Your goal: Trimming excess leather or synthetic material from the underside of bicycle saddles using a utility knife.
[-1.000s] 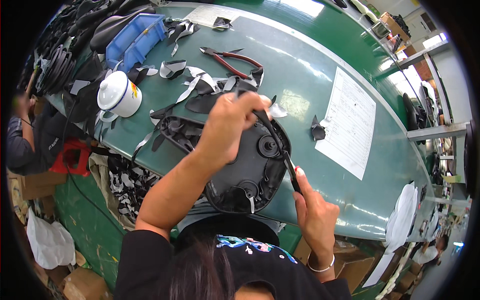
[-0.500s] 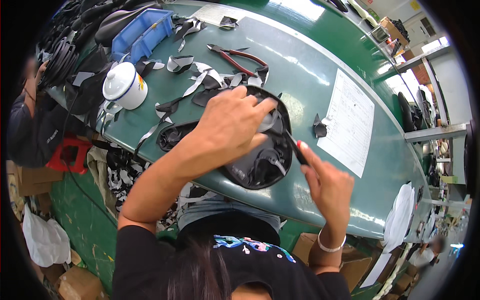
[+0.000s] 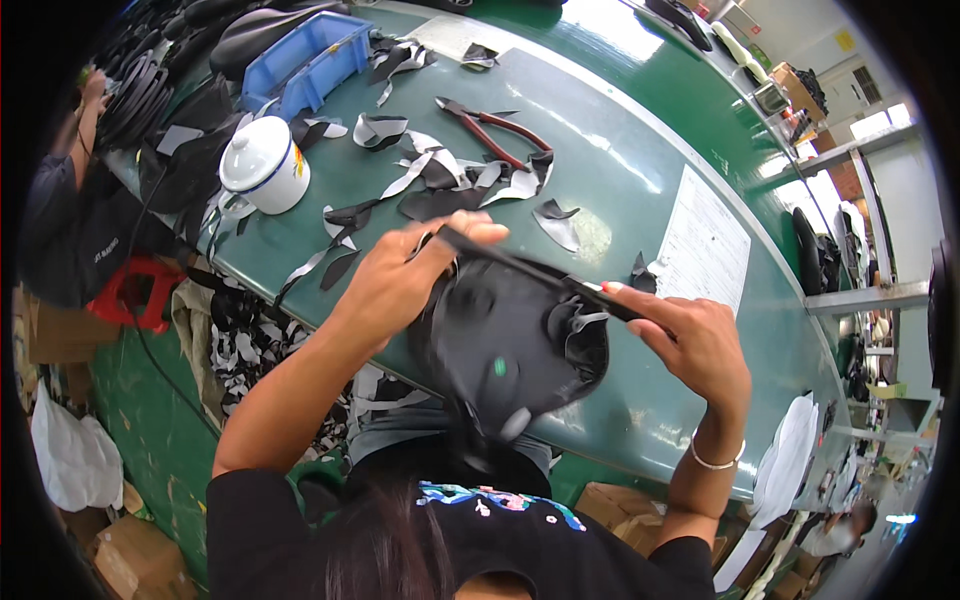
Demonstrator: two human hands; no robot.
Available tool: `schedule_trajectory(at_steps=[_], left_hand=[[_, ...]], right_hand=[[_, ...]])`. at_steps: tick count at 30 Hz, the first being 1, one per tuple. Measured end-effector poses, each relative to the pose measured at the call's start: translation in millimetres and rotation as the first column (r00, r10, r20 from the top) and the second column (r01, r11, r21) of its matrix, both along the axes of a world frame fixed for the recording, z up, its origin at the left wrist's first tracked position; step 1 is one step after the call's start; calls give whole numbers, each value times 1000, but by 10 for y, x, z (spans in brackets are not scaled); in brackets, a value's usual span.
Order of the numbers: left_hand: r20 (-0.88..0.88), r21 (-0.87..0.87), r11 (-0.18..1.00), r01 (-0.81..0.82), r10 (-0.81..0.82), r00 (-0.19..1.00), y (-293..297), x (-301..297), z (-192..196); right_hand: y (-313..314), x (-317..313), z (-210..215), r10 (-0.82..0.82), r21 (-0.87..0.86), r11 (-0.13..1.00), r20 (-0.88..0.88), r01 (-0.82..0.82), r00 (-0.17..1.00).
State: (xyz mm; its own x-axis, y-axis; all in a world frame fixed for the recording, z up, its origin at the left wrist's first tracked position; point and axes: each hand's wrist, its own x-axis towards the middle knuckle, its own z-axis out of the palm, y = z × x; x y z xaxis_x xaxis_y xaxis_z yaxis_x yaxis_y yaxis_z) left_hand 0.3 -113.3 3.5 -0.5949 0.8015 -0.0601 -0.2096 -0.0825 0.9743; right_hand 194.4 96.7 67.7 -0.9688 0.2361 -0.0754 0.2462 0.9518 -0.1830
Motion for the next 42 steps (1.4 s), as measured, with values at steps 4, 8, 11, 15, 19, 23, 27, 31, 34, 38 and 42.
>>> schedule_trajectory(at_steps=[4,8,11,15,19,23,27,31,34,38,42], left_hand=[[-34,252,949,190,-188,982,-179,22,39],[56,798,568,201,-402,914,-501,-652,273],[-241,456,637,621,-583,776,-316,-596,275],[-853,-486,852,196,-511,109,14,-58,207],[177,-95,963,252,-233,956,246,274,223],[484,662,699,-271,-122,867,380,-1,326],[394,827,367,-426,161,905,104,-383,556],[-633,28,992,-123,113,766,-44,73,274],[-530,-329,902,280,-422,736,-587,-121,195],[-369,-586,769,257,-535,760,-1275,-260,333],[-475,-880,445,-169,-812,339,-1467,-183,361]], right_hand=[[-259,-86,71,254,44,966,38,-256,966],[-569,463,15,162,216,962,49,-169,986],[-761,611,-3,53,219,974,50,-63,997],[-692,571,-10,38,147,988,22,-41,999],[-672,747,-223,28,107,994,-68,-20,997],[-961,1077,-313,-233,-137,965,-56,224,971],[-1261,1182,-494,-521,-579,714,-63,395,851],[-889,1036,-682,-782,-765,500,-199,405,590],[-825,432,-722,-748,-895,406,-208,186,630],[-452,-55,-855,-546,-808,553,-167,203,821],[891,-371,-975,-774,-882,470,-423,-20,472]])
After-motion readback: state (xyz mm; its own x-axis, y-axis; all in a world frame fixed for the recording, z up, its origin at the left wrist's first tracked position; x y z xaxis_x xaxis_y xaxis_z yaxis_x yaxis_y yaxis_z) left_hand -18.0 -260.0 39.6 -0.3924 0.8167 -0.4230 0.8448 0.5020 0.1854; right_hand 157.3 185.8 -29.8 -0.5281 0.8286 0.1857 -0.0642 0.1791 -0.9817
